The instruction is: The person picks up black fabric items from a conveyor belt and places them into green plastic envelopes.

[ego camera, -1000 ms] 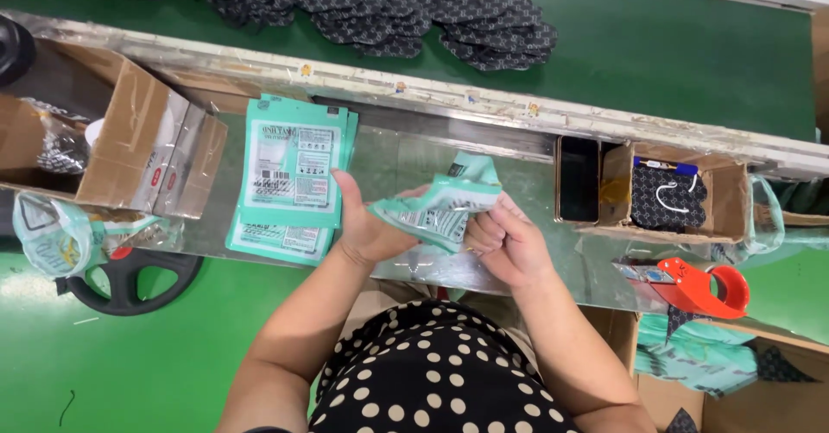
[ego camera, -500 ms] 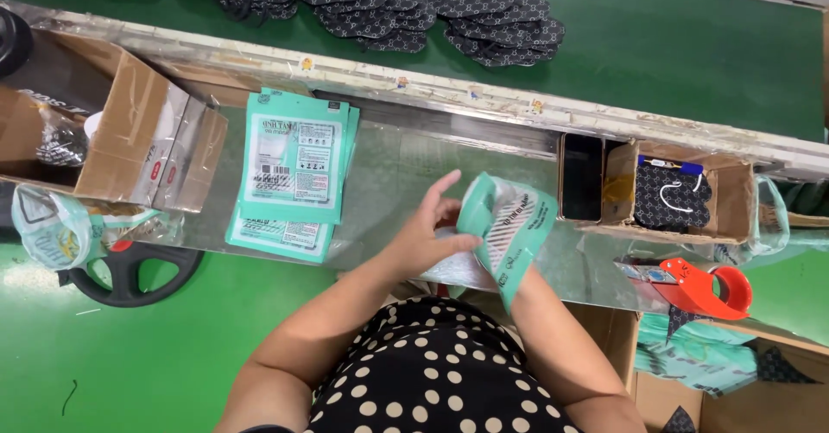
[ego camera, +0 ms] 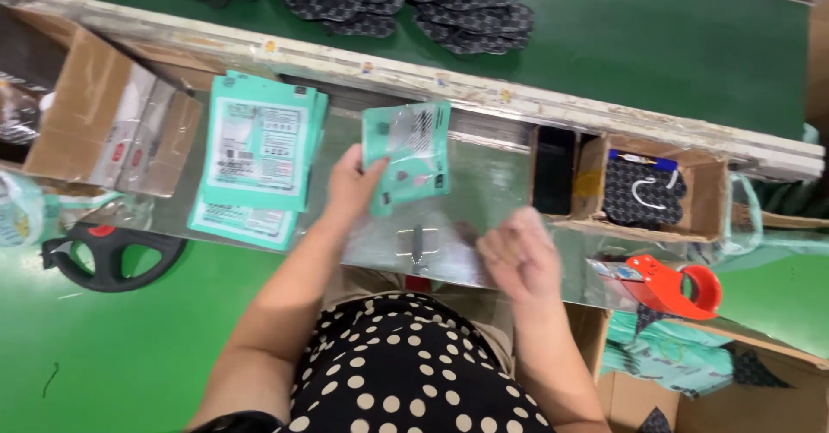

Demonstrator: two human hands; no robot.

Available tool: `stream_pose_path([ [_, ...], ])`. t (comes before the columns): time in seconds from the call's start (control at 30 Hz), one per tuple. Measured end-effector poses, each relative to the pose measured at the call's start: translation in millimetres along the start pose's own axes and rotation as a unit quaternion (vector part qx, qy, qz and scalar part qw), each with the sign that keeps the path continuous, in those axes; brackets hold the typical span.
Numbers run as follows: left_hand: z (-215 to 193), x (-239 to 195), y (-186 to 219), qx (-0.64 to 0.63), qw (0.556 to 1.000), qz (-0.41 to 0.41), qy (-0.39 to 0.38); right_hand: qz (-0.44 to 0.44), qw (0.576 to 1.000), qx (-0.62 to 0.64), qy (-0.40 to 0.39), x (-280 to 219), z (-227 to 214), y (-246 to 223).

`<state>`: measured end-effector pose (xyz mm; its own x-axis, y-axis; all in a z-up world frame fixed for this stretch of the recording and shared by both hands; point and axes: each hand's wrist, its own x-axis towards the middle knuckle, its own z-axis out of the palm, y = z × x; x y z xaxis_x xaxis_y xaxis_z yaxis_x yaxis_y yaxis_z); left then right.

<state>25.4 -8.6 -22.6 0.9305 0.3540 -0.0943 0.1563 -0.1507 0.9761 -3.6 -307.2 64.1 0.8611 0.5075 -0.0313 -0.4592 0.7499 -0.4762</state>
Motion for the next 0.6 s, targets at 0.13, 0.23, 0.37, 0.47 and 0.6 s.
stream_pose_path([
  [0.13,3,-4,-11,-0.092,0.992,-0.024,-0.077,-0.133,0.988,-0.08,-0.024,-55,-31,-62],
  [0.23,15,-10,1,-0.161,0.975,-0.057,-0.141,-0.14,0.908,-0.395,0.018,-98,-51,-86],
  [0.37,23,-24,15,-0.323,0.908,-0.165,-0.208,0.048,0.757,-0.647,0.084,-156,-69,-74],
  [0.47,20,-36,19,-0.391,0.871,-0.194,-0.226,0.106,0.617,-0.771,0.12,-166,-63,-63],
  [0.6,21,-57,37,-0.428,0.84,-0.224,-0.247,-0.151,0.376,-0.908,0.102,-102,27,-38],
])
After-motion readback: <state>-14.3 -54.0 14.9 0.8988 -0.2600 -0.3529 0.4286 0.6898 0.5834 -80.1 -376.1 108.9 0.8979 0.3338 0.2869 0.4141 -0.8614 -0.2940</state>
